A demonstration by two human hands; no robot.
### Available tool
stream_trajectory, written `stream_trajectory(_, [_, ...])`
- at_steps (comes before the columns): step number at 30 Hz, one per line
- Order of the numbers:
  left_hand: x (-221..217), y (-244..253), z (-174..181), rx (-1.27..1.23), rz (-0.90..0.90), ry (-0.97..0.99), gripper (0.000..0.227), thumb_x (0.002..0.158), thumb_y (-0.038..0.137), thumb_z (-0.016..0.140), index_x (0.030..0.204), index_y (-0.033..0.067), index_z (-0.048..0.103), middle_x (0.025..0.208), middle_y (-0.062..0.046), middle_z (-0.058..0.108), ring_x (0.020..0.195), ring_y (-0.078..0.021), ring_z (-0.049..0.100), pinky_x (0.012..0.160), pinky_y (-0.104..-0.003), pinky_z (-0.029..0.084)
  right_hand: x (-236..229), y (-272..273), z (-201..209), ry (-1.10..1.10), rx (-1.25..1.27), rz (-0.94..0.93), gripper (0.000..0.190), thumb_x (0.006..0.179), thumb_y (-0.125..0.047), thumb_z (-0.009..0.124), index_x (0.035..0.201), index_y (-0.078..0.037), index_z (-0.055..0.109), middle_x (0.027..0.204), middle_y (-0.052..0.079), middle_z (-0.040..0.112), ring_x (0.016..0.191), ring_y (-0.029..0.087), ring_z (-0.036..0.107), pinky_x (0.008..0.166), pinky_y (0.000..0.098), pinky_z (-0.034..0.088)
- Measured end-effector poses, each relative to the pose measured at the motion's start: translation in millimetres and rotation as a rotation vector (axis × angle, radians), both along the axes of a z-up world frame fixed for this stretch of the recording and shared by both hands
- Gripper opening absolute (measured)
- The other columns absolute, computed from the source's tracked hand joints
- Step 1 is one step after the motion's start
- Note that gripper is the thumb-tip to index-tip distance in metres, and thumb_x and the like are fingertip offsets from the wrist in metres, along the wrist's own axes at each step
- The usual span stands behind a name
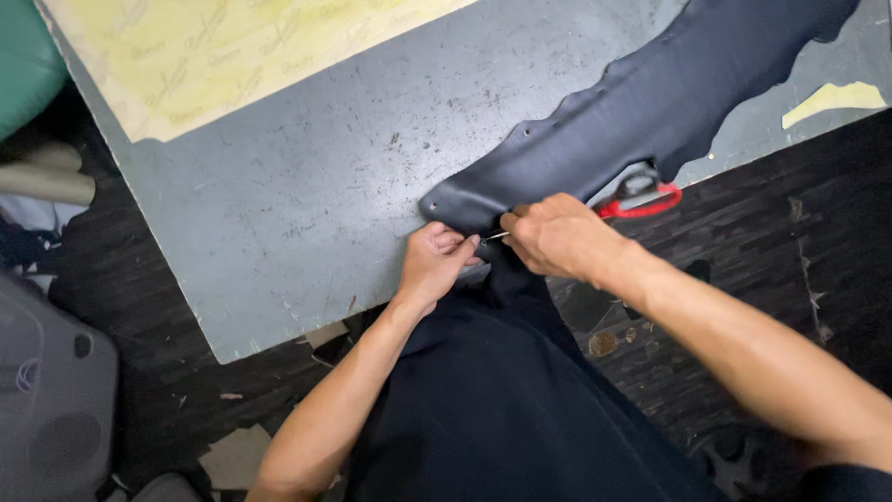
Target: The person trims the edges of a black automotive carpet piece using scissors. They repeatedly cut small sections along the perimeter, remove the trimmed pieces, and continue around the shape.
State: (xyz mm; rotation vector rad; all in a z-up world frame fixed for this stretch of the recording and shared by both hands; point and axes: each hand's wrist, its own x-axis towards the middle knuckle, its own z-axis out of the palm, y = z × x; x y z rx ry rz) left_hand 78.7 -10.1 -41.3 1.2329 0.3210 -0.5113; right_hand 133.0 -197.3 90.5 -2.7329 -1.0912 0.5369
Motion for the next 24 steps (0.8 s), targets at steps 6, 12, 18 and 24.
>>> stream_trajectory(6, [-1,-2,-4,-0.003,0.026,0.001,0.015,0.092,0.003,0.072,0.089,-0.004,0.06,0.085,-0.013,0.072,0.075,-0.0156,0.072,0.069,-0.03,0.064,22,-1,-3,-0.033,0.009,0.235,0.019,0.09,-0.023,0.067,0.08,-0.007,0.066,0.07,0.012,0.069,0.069,0.035,0.069,0.061,0.0473,0.053])
stream_trajectory(12, [0,-4,2,0.006,0.03,0.018,0.014,0.092,0.003,0.071,0.089,-0.0041,0.059,0.085,-0.013,0.072,0.075,-0.0158,0.072,0.069,-0.03,0.064,36,-3,-5,-0.053,0.02,0.407,0.017,0.087,-0.023,0.068,0.079,-0.008,0.065,0.071,0.007,0.067,0.072,0.029,0.07,0.064,0.0421,0.054])
stream_trajectory(18, [1,-5,4,0.035,0.038,0.029,0.013,0.091,0.002,0.071,0.09,-0.0046,0.06,0.087,-0.014,0.073,0.075,-0.0162,0.073,0.069,-0.031,0.065,39,-8,-15,-0.106,0.09,0.481,0.016,0.084,-0.023,0.069,0.077,-0.01,0.063,0.07,0.006,0.065,0.068,0.027,0.07,0.059,0.0406,0.052])
stream_trajectory(24, [-1,-6,1,0.023,0.062,0.044,0.012,0.092,0.001,0.071,0.09,-0.0045,0.061,0.085,-0.014,0.073,0.071,-0.0177,0.072,0.067,-0.03,0.063,22,-4,-18,-0.2,-0.037,0.524,0.011,0.088,-0.02,0.068,0.082,-0.013,0.062,0.073,0.005,0.065,0.07,0.026,0.07,0.059,0.0385,0.054])
